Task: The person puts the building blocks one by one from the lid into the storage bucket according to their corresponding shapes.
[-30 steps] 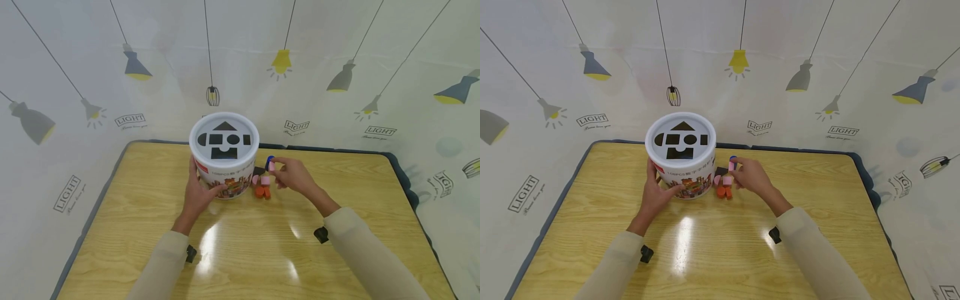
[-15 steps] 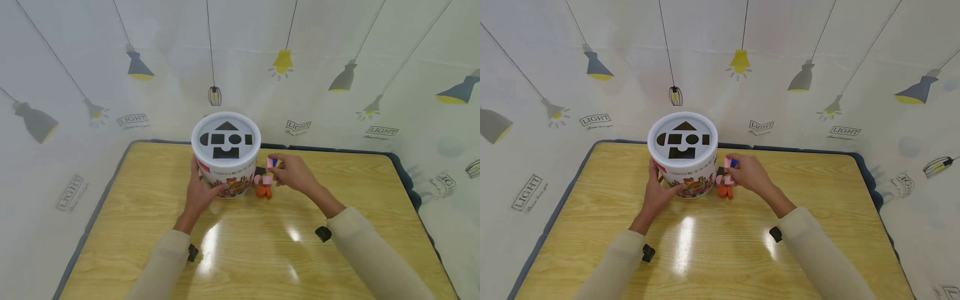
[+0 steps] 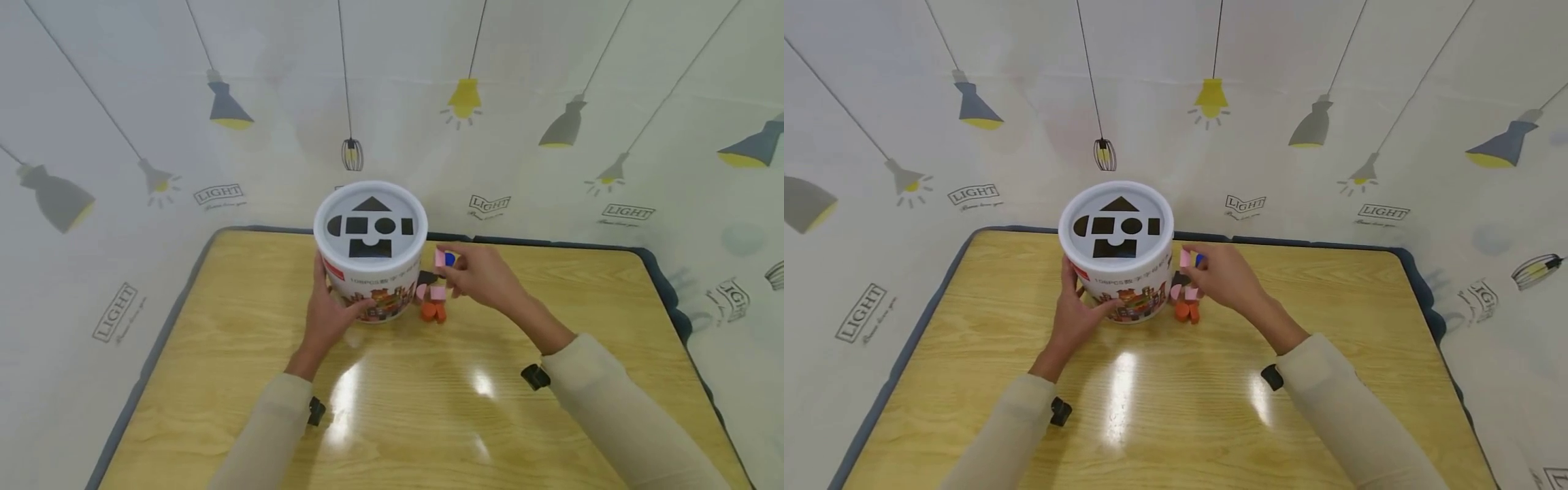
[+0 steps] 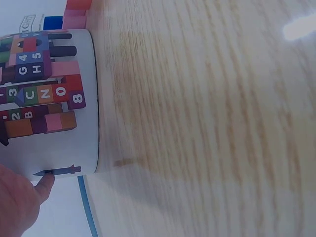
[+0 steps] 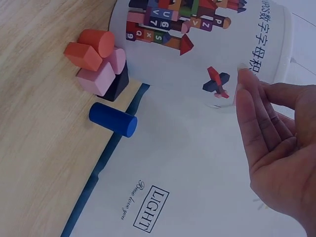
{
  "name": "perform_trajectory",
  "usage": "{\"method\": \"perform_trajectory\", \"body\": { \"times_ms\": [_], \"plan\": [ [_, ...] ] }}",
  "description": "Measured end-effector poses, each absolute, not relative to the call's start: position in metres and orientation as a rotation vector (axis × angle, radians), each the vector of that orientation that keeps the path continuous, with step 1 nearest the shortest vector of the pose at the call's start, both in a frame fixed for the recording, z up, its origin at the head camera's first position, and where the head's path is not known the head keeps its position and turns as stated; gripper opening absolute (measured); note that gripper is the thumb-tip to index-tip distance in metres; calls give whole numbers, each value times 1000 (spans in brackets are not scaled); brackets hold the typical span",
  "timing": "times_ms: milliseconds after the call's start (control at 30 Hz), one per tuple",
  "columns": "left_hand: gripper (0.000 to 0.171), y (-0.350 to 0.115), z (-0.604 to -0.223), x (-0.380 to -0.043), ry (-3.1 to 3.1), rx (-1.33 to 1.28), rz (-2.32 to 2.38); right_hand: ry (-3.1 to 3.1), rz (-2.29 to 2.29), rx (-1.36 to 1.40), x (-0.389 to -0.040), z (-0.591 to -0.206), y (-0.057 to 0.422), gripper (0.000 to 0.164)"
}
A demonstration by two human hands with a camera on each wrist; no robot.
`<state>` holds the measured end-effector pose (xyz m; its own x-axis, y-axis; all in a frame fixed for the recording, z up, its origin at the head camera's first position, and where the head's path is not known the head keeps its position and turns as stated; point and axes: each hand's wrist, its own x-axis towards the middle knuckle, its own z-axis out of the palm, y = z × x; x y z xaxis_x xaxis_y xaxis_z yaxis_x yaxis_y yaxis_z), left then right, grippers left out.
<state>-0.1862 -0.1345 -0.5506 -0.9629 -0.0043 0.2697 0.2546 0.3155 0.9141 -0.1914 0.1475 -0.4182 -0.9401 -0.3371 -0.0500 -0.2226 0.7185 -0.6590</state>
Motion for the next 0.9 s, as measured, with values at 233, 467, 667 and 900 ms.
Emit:
{"method": "perform_trajectory", "body": {
  "times_ms": [233, 467, 667, 900],
  "plan": [
    [128, -130, -522, -171, -2359, -242, -1735, 2786, -1008, -486, -191, -410, 144, 49],
    [128, -130, -521, -171, -2361, -257, -1720, 2789, -1067, -491, -189, -406, 142, 48],
    [129, -131, -531, -176, -2357, -259, -1728, 2817, -1084, -543, -188, -399, 140, 48],
    [132, -135, -555, -190, -2338, -260, -1735, 2785, -1162, -571, -191, -391, 135, 45]
  ]
}}
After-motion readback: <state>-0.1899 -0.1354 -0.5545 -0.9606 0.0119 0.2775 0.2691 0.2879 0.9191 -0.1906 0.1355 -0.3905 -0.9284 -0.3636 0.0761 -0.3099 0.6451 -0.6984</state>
